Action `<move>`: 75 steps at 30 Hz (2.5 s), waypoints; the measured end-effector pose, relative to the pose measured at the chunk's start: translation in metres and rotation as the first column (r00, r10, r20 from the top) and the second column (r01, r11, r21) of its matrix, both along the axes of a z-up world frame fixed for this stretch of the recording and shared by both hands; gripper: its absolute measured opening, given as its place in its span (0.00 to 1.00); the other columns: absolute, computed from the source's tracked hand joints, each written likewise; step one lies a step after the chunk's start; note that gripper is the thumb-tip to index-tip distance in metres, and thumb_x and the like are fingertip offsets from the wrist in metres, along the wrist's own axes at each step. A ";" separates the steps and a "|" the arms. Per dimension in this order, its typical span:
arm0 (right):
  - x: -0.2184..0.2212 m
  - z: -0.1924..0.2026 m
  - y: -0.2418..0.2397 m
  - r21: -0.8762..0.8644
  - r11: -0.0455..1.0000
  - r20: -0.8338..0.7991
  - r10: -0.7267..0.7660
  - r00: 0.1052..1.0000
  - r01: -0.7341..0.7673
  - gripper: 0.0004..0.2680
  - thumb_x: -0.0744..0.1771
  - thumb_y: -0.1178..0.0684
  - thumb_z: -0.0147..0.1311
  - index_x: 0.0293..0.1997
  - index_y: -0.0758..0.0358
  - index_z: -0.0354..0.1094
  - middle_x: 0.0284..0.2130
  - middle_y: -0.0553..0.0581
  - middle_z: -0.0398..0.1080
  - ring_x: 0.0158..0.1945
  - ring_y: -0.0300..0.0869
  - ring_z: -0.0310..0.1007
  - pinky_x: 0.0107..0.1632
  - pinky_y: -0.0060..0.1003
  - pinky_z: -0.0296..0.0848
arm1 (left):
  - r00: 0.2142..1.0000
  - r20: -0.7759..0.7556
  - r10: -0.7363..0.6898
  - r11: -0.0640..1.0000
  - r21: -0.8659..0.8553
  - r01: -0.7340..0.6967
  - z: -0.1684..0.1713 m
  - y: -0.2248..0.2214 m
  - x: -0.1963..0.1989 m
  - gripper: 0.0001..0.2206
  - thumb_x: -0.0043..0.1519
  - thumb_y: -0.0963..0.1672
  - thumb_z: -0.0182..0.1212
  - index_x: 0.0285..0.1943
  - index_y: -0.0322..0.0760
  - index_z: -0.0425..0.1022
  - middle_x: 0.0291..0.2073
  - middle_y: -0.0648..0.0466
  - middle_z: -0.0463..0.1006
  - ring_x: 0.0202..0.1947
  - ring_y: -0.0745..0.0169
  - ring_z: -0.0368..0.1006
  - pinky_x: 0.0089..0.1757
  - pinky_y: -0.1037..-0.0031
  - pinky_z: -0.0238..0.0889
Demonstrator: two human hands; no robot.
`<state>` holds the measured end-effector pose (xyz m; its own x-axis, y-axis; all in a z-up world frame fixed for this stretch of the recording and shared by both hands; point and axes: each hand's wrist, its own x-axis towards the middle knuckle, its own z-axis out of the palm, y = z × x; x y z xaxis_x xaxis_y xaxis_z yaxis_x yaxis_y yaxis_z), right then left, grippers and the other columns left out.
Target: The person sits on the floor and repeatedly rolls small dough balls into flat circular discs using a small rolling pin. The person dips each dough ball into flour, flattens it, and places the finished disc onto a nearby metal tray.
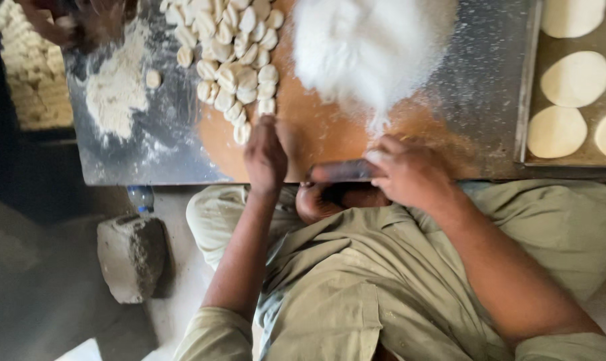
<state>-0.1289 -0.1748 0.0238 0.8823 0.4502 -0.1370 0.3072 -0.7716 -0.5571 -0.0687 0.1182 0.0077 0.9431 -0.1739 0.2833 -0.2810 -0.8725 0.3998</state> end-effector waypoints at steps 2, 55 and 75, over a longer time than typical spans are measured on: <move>0.004 0.005 -0.002 0.041 0.999 0.078 0.002 0.997 -0.005 0.16 0.58 0.50 0.66 0.49 0.53 0.75 0.43 0.55 0.71 0.46 0.51 0.74 0.48 0.50 0.73 | 0.927 0.083 -0.366 0.927 -0.057 0.371 0.003 -0.027 -0.001 0.10 0.63 0.36 0.55 0.51 0.34 0.75 0.49 0.42 0.80 0.54 0.43 0.78 0.55 0.64 0.72; -0.005 0.009 -0.005 0.197 0.975 0.037 -0.114 0.993 0.105 0.14 0.60 0.57 0.61 0.49 0.63 0.71 0.45 0.63 0.70 0.47 0.58 0.75 0.50 0.54 0.72 | 0.954 -0.218 -0.206 0.968 0.097 0.231 -0.003 -0.102 0.019 0.07 0.55 0.47 0.70 0.37 0.46 0.80 0.45 0.55 0.75 0.52 0.46 0.66 0.49 0.53 0.59; 0.015 -0.007 0.028 0.308 0.916 0.274 -0.344 0.898 0.257 0.12 0.68 0.51 0.62 0.50 0.70 0.70 0.43 0.65 0.69 0.46 0.60 0.71 0.49 0.53 0.71 | 0.986 0.169 -0.007 0.998 0.057 -0.003 -0.018 -0.097 0.078 0.06 0.65 0.45 0.63 0.40 0.40 0.73 0.40 0.54 0.74 0.49 0.49 0.68 0.50 0.57 0.56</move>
<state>-0.1136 -0.1468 0.0169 0.9569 0.1371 0.2558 0.2767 -0.6976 -0.6609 0.0091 0.0215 -0.0100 0.8820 -0.1962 0.4284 -0.3420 -0.8920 0.2956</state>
